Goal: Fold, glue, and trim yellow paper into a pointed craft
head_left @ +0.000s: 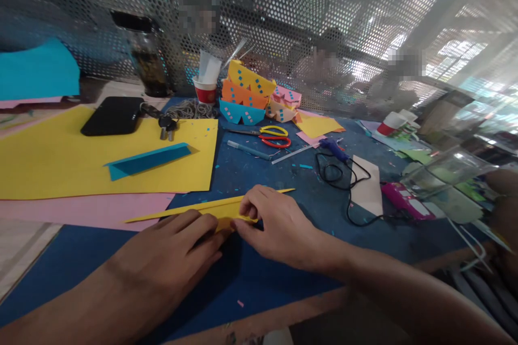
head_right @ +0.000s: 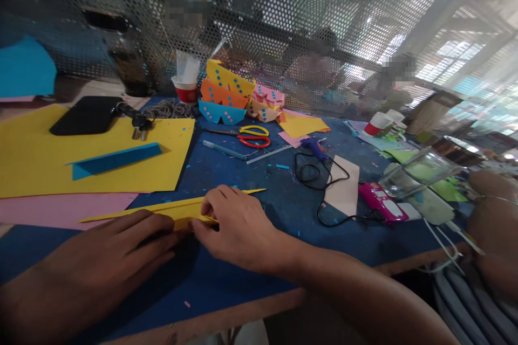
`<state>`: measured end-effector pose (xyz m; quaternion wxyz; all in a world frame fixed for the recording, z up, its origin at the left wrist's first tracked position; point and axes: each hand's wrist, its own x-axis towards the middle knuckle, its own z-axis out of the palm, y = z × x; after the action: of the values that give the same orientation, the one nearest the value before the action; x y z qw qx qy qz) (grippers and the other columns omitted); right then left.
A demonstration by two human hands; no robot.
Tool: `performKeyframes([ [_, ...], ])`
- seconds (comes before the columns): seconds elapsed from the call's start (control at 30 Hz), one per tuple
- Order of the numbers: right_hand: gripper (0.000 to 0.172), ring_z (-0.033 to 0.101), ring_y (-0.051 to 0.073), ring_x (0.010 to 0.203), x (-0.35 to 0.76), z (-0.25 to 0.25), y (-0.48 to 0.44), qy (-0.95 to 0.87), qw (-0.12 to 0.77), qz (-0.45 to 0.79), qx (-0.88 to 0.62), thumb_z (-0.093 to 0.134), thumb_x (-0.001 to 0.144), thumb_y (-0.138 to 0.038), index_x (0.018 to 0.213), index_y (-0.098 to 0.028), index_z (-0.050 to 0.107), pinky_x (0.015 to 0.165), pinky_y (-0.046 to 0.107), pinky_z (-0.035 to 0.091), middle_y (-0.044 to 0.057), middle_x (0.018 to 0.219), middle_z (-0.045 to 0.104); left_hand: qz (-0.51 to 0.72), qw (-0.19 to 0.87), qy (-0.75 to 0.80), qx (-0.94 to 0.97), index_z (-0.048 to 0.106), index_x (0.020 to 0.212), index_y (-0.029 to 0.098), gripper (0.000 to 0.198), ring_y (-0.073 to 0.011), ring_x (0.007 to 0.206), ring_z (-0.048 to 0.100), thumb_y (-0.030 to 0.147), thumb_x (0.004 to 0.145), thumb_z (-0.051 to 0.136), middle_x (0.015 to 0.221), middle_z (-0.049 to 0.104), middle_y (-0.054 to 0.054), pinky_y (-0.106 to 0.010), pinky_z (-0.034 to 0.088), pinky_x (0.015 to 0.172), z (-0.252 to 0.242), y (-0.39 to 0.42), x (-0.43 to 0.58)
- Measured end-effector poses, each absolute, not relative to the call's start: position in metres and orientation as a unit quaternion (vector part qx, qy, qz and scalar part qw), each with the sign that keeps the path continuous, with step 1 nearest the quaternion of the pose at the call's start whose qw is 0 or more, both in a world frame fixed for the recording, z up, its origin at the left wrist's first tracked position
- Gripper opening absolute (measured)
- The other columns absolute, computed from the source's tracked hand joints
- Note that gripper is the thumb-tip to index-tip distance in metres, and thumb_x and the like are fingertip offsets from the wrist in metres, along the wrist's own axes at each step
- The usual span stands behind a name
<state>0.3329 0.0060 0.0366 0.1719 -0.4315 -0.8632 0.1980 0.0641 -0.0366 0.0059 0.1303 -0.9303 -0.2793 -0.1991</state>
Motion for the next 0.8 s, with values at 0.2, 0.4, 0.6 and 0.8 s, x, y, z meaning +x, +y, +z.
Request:
performKeyframes([
  [0.2, 0.015, 0.071, 0.027, 0.106, 0.3316, 0.0356, 0.0023, -0.87, 0.166, 0.194, -0.422, 0.07, 0.1, -0.024, 0.109, -0.026, 0.058, 0.091, 0.04, 0.05, 0.007, 0.113, 0.076, -0.194, 0.13, -0.28, -0.931, 0.084, 0.136, 0.024, 0.039, -0.0268, 0.098, 0.074, 0.017, 0.125, 0.047, 0.112, 0.081, -0.007, -0.038, 0.065, 0.082, 0.0048, -0.0365, 0.0626],
  [0.4, 0.02, 0.069, 0.028, 0.107, 0.3283, 0.0365, 0.0036, -0.867, 0.152, 0.202, -0.429, 0.067, 0.093, -0.023, 0.108, -0.027, 0.053, 0.093, 0.042, 0.05, 0.007, 0.113, 0.074, -0.189, 0.14, -0.258, -0.937, 0.084, 0.132, 0.024, 0.043, -0.0268, 0.098, 0.076, 0.015, 0.126, 0.043, 0.113, 0.083, -0.006, -0.039, 0.066, 0.081, 0.0058, -0.032, 0.0611],
  [0.6, 0.022, 0.068, 0.026, 0.105, 0.33, 0.0374, 0.0045, -0.867, 0.152, 0.208, -0.427, 0.063, 0.092, -0.018, 0.107, -0.028, 0.051, 0.092, 0.042, 0.05, 0.007, 0.113, 0.073, -0.198, 0.139, -0.259, -0.935, 0.084, 0.134, 0.022, 0.042, -0.0265, 0.098, 0.077, 0.019, 0.128, 0.042, 0.114, 0.084, -0.007, -0.039, 0.065, 0.081, 0.0037, -0.0327, 0.0588],
  [0.8, 0.026, 0.068, 0.024, 0.103, 0.3353, 0.0381, 0.0065, -0.871, 0.16, 0.221, -0.41, 0.062, 0.091, -0.011, 0.108, -0.027, 0.052, 0.089, 0.038, 0.049, 0.005, 0.112, 0.072, -0.201, 0.12, -0.27, -0.934, 0.087, 0.127, 0.024, 0.045, -0.0248, 0.093, 0.076, 0.025, 0.129, 0.043, 0.11, 0.083, -0.006, -0.036, 0.063, 0.079, 0.0001, -0.0334, 0.0566],
])
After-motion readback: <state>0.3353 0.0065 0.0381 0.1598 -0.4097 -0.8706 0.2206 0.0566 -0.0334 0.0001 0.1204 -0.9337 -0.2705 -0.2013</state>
